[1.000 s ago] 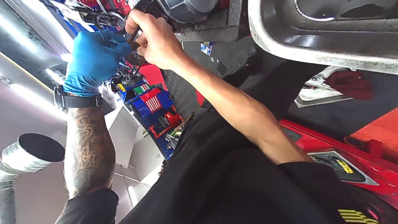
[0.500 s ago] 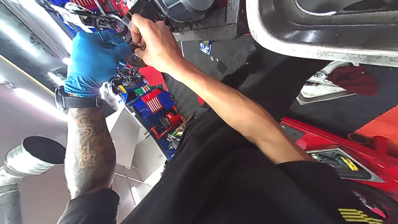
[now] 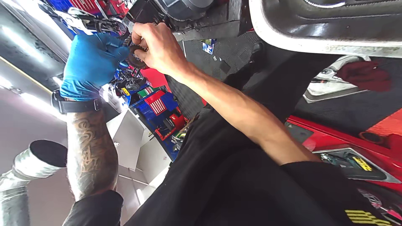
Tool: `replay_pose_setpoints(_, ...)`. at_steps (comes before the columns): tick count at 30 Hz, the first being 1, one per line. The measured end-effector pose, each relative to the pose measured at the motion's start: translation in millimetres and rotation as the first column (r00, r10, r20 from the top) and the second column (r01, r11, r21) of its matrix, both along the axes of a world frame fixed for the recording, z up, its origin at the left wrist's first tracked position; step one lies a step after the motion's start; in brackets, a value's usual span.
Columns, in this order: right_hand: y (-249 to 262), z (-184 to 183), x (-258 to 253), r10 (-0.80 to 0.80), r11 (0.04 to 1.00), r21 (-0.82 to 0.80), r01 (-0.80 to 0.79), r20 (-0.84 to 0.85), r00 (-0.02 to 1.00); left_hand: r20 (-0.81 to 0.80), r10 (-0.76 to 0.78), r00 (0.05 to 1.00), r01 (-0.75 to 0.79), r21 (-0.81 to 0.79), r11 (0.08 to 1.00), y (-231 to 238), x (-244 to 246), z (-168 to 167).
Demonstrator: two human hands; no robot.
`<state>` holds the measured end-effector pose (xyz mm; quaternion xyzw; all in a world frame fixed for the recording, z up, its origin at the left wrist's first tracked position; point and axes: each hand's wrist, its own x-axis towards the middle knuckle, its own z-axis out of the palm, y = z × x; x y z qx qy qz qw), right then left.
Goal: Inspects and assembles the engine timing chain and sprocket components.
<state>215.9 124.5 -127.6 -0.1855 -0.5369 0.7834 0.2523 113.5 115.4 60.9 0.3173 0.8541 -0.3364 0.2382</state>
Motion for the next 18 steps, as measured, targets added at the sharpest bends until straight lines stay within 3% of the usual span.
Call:
replay_pose_setpoints(4, -4, -2, -2, -0.037, 0.999, -0.015, 0.037, -0.024, 0.999, -0.043, 0.052, 0.998, -0.052, -0.003, 0.999, 15, 35, -2)
replay_pose_setpoints(13, -16, -4, -8, -0.150, 0.989, -0.022, 0.149, -0.055, 0.987, -0.027, 0.015, 1.000, -0.015, 0.006, 1.000, -1, 3, 2)
replay_pose_setpoints(18, -14, -2, -5, -0.133, 0.990, -0.047, 0.130, -0.058, 0.989, -0.108, 0.064, 0.992, -0.065, -0.009, 0.998, 14, 39, -3)
